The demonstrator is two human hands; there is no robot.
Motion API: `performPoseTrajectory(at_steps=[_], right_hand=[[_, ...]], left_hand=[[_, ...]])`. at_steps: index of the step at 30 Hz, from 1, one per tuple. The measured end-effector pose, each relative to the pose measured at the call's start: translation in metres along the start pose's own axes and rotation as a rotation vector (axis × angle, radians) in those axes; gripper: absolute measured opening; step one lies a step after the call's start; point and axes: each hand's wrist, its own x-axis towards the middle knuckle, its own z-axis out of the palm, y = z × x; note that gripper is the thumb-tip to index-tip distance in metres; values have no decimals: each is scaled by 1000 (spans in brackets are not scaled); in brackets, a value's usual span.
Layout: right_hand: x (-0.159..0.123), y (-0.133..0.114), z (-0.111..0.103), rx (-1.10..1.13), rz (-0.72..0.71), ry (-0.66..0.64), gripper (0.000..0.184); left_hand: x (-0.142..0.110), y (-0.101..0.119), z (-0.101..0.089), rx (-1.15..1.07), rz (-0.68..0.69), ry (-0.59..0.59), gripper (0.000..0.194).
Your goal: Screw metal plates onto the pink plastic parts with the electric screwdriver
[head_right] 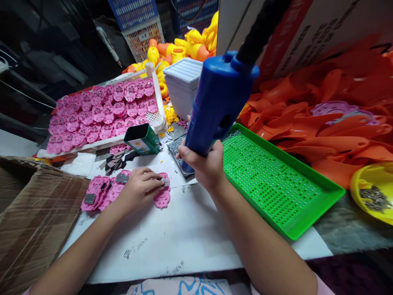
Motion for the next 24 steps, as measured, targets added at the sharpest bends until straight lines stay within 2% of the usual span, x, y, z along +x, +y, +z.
performPoseTrajectory(at_steps=[9,15,20,24], right_hand=[[-1,-2,0,-29,-14,-20,58],[-1,-8,2,-34,-38,1,38],[-1,-13,2,-103,-75,21,35],[1,-10,0,-131,-116,12,36]], left_hand=[[2,0,6,-13,-22,-22,16],[10,15,13,-71,-26,-27,18],[11,26,25,-123,-61,25,21],[9,29,27,-141,-62,109,19]])
